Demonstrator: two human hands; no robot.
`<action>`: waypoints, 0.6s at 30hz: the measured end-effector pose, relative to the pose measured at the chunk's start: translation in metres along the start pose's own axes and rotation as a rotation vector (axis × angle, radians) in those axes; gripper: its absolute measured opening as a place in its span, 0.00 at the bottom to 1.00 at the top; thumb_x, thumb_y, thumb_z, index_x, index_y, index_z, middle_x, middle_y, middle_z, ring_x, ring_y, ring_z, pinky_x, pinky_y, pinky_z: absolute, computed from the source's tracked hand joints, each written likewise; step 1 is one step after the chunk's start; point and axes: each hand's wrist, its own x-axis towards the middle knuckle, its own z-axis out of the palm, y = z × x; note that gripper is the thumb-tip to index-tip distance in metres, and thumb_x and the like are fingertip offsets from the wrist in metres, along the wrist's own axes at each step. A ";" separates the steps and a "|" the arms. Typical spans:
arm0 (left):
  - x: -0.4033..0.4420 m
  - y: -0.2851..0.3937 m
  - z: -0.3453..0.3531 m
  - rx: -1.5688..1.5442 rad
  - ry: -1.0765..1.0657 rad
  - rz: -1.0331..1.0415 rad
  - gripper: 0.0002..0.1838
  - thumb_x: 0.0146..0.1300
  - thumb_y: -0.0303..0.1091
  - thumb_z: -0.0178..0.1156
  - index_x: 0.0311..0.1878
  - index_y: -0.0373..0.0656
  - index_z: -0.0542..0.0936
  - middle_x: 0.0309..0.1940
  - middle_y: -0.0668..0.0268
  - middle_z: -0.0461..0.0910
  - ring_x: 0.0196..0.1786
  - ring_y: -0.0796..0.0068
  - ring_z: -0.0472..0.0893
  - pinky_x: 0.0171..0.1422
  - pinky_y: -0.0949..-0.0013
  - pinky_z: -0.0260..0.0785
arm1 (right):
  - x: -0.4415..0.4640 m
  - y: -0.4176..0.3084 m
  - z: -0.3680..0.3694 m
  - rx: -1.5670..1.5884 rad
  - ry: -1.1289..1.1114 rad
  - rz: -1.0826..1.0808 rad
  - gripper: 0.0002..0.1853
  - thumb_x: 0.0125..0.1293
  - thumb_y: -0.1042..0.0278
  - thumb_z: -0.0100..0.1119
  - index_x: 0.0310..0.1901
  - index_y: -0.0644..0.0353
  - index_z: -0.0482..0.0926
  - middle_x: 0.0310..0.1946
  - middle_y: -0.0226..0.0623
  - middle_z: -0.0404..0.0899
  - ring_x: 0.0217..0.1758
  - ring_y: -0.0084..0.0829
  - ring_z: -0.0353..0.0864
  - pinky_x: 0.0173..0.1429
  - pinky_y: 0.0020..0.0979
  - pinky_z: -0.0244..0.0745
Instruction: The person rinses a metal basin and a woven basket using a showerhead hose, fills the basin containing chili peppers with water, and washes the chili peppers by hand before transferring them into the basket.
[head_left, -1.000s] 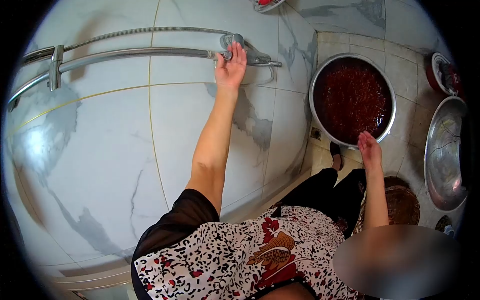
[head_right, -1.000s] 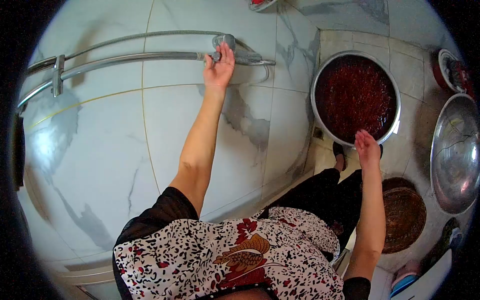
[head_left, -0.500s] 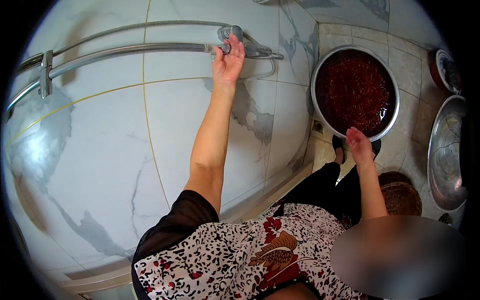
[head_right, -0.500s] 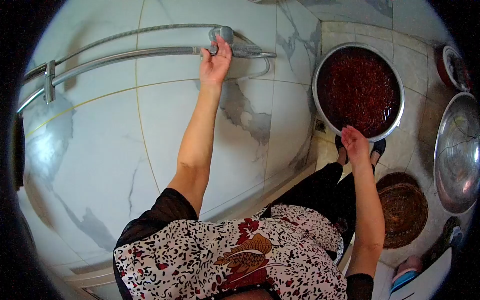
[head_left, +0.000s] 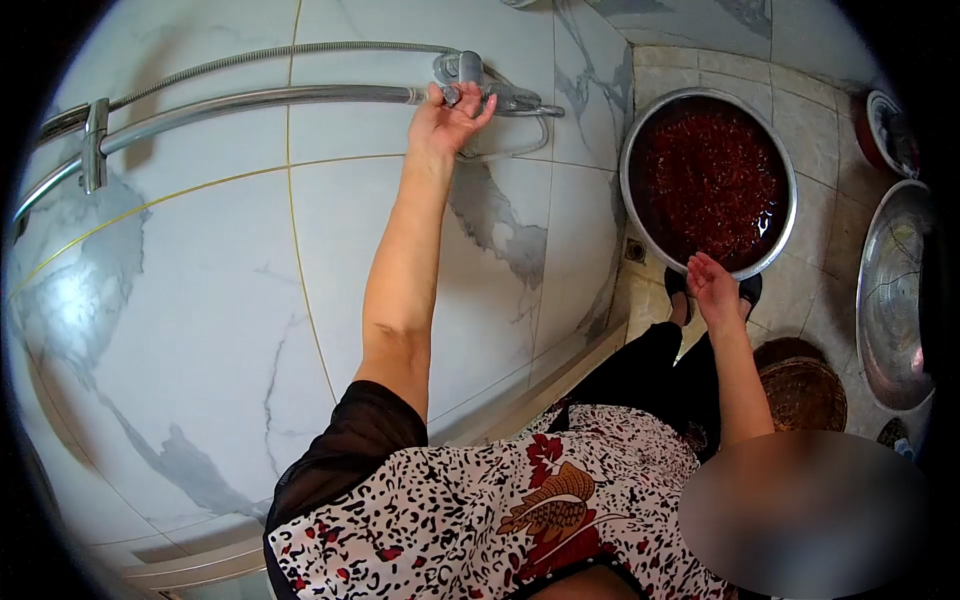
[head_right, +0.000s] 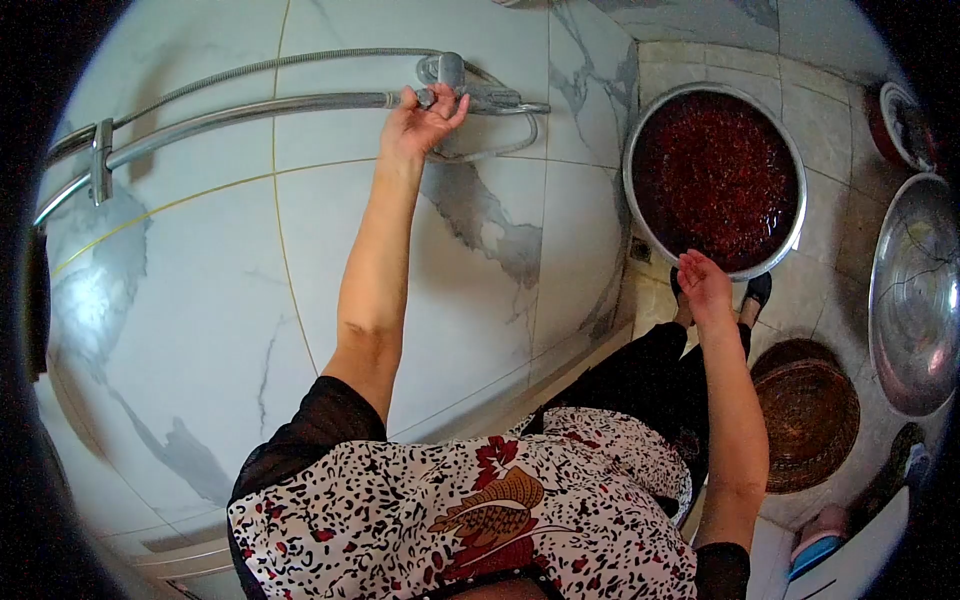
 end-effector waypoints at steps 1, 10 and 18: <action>-0.001 -0.001 0.004 -0.001 0.000 -0.001 0.17 0.63 0.44 0.45 0.38 0.36 0.62 0.36 0.56 0.70 0.46 0.62 0.72 0.59 0.43 0.55 | 0.000 0.001 0.000 0.000 0.001 -0.001 0.16 0.62 0.73 0.41 0.52 0.69 0.64 0.42 0.42 0.73 0.40 0.31 0.74 0.45 0.30 0.72; 0.003 -0.017 -0.014 -0.334 -0.154 0.109 0.15 0.66 0.40 0.40 0.38 0.35 0.63 0.35 0.56 0.69 0.48 0.60 0.71 0.57 0.52 0.62 | -0.008 0.000 -0.018 -0.009 0.046 0.000 0.16 0.64 0.72 0.38 0.52 0.68 0.65 0.42 0.42 0.72 0.41 0.31 0.74 0.44 0.29 0.72; 0.010 0.008 0.015 0.060 0.323 0.009 0.17 0.65 0.42 0.44 0.44 0.35 0.62 0.28 0.63 0.71 0.35 0.62 0.76 0.55 0.46 0.62 | -0.011 -0.001 -0.016 0.019 0.034 -0.005 0.17 0.62 0.73 0.39 0.52 0.69 0.64 0.44 0.42 0.71 0.43 0.32 0.73 0.45 0.30 0.71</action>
